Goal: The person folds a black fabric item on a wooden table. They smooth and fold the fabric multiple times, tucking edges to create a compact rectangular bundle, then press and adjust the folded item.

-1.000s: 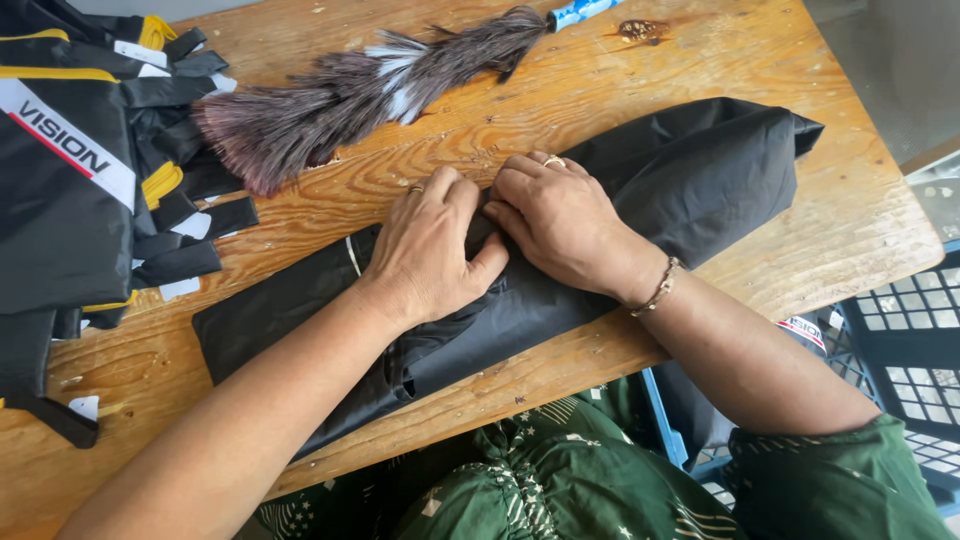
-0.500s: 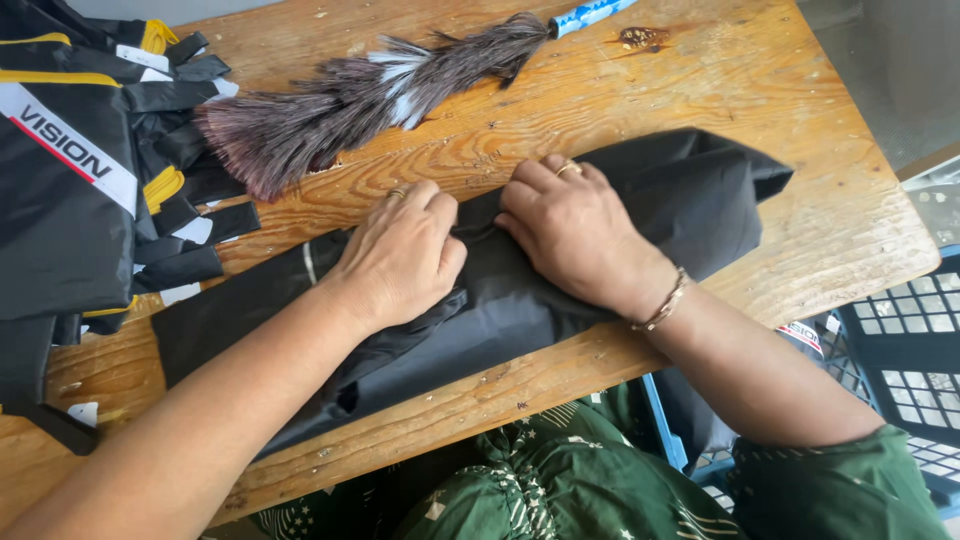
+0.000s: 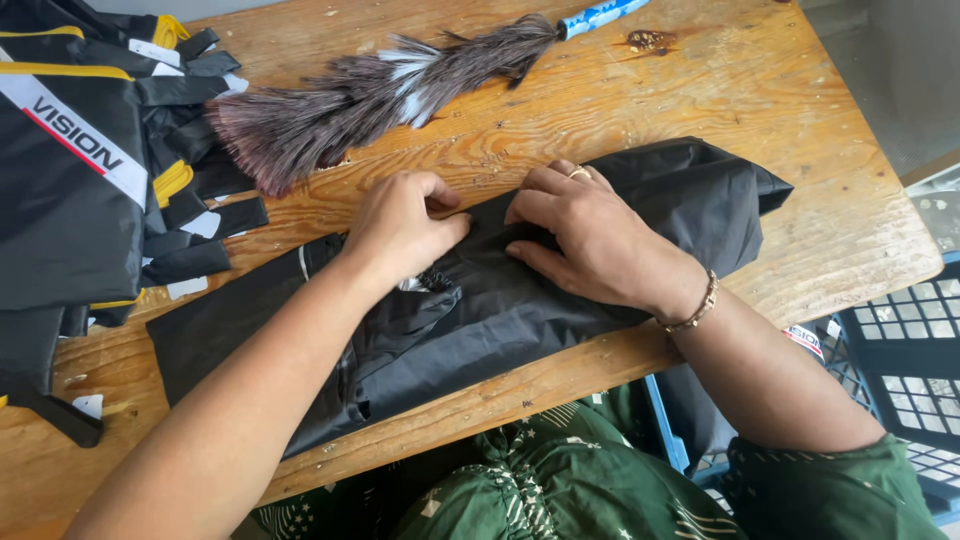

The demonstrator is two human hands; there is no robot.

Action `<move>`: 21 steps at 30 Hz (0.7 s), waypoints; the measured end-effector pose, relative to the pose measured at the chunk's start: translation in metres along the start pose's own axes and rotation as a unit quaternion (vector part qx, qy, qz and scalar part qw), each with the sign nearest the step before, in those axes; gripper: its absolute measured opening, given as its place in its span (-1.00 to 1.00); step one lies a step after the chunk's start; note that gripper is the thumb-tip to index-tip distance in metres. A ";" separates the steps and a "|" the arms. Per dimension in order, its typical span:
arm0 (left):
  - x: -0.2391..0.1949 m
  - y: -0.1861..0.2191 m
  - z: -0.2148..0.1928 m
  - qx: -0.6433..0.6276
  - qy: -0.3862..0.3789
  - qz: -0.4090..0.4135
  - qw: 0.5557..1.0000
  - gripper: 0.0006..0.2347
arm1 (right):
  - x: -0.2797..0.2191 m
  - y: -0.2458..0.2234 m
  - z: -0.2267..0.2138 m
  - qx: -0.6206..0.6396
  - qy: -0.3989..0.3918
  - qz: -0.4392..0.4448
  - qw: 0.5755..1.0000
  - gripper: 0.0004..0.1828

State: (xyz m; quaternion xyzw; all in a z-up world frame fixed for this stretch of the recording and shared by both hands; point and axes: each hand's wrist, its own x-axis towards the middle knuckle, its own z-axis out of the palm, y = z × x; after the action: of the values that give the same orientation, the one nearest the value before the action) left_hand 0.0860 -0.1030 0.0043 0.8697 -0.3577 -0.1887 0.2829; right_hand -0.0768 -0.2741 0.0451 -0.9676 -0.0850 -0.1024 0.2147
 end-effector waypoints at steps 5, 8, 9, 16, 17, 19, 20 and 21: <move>-0.011 0.040 -0.030 0.031 -0.095 -0.062 0.993 -0.64 | -0.003 -0.003 -0.001 0.011 0.011 -0.012 1.000 -0.81; -0.011 0.047 -0.035 0.049 -0.131 -0.055 0.989 -0.62 | -0.005 0.002 0.000 0.055 0.015 -0.022 0.998 -0.83; -0.009 0.046 -0.035 0.059 -0.140 -0.046 0.987 -0.61 | -0.005 0.003 0.000 0.086 0.015 -0.024 0.996 -0.85; -0.007 0.054 -0.032 0.050 -0.191 -0.057 0.979 -0.61 | -0.008 0.000 -0.003 0.132 0.033 -0.023 0.990 -0.85; -0.006 0.055 -0.032 0.053 -0.197 -0.057 0.977 -0.63 | -0.008 0.001 -0.002 0.138 0.038 -0.028 0.989 -0.85; -0.007 0.058 -0.034 0.054 -0.202 -0.056 0.976 -0.65 | -0.009 0.002 -0.001 0.143 0.042 -0.033 0.988 -0.85; -0.008 0.059 -0.035 0.068 -0.204 -0.051 0.975 -0.65 | -0.009 0.001 -0.001 0.145 0.051 -0.043 0.987 -0.85; -0.008 0.061 -0.037 0.081 -0.207 -0.046 0.974 -0.65 | -0.009 0.001 -0.002 0.146 0.060 -0.053 0.986 -0.85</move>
State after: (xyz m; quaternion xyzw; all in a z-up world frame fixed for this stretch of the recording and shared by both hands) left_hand 0.0687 -0.1192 0.0719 0.8474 -0.3820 -0.3480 0.1226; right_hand -0.0857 -0.2768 0.0446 -0.9119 -0.1377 -0.1576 0.3530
